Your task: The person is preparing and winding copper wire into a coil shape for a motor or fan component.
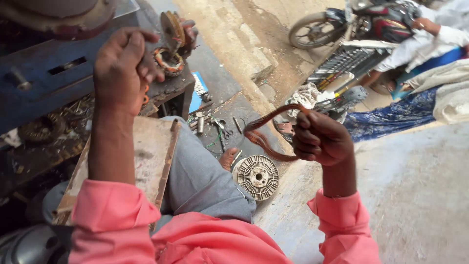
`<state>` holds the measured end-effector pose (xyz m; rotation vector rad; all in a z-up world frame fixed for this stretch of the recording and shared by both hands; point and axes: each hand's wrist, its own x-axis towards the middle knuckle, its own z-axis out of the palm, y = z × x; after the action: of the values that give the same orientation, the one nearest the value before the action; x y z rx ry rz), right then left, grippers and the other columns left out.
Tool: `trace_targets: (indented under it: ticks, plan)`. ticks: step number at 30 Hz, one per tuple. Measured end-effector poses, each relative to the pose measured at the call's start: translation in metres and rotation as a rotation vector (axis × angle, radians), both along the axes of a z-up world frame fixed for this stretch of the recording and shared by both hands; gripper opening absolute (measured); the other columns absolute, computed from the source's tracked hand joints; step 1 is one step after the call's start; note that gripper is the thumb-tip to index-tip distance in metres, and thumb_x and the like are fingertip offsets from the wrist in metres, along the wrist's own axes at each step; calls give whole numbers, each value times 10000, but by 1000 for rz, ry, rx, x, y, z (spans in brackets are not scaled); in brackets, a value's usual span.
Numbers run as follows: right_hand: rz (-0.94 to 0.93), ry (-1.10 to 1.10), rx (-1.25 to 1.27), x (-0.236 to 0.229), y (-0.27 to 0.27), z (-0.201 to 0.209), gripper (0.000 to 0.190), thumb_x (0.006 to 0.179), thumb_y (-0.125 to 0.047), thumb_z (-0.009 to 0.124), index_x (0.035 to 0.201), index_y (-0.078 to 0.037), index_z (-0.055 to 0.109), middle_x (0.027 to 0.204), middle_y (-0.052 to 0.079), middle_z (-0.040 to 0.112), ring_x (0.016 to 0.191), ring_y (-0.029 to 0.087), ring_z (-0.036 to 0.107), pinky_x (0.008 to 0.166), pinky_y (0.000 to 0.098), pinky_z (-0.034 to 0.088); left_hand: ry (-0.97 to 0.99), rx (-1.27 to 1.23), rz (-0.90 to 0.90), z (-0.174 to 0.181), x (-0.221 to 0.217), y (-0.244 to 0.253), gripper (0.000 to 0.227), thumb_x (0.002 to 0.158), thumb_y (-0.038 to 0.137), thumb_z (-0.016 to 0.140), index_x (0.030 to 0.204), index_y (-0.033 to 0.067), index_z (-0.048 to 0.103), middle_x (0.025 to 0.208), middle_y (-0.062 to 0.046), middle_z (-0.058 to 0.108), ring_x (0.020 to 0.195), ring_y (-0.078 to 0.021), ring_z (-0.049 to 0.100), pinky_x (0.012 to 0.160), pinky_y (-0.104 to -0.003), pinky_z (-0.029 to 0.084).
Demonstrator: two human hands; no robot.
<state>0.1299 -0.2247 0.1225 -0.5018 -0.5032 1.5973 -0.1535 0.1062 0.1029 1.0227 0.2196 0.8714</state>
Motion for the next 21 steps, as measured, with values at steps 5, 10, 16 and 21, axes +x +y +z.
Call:
trace_targets:
  ticks: [5, 10, 16, 21]
  plan:
    - [66, -110, -76, 20, 5, 0, 245, 1127, -261, 447, 1048, -39, 515, 698, 20, 451, 565, 133, 426, 525, 309, 417, 914, 859, 28, -91, 21, -4, 658, 800, 236, 797, 1355, 3, 530, 1076, -210, 606, 973, -314, 572, 859, -416, 489]
    - [96, -214, -154, 32, 11, 22, 238, 1117, -244, 458, 1023, -35, 523, 689, 20, 447, 548, 137, 436, 505, 312, 408, 919, 1098, -242, -63, 32, -38, 1019, 629, 170, 850, 1508, 33, 354, 1515, -254, 432, 1437, -370, 396, 1166, -430, 343]
    - [174, -257, -99, 19, 17, 44, 266, 1146, -244, 474, 1026, -14, 532, 702, 26, 456, 557, 146, 443, 520, 311, 410, 348, 886, -11, 11, 65, -106, 1101, 741, 317, 918, 1595, 45, 278, 1612, -260, 370, 1522, -382, 355, 1256, -475, 296]
    - [390, -405, -144, -10, 15, 46, 300, 1108, -259, 475, 1029, 23, 541, 629, 53, 445, 497, 166, 444, 458, 323, 403, 224, 1016, -275, 29, 94, -161, 923, 779, 180, 825, 1561, 83, 343, 1345, -139, 676, 1145, -234, 706, 1271, -526, 237]
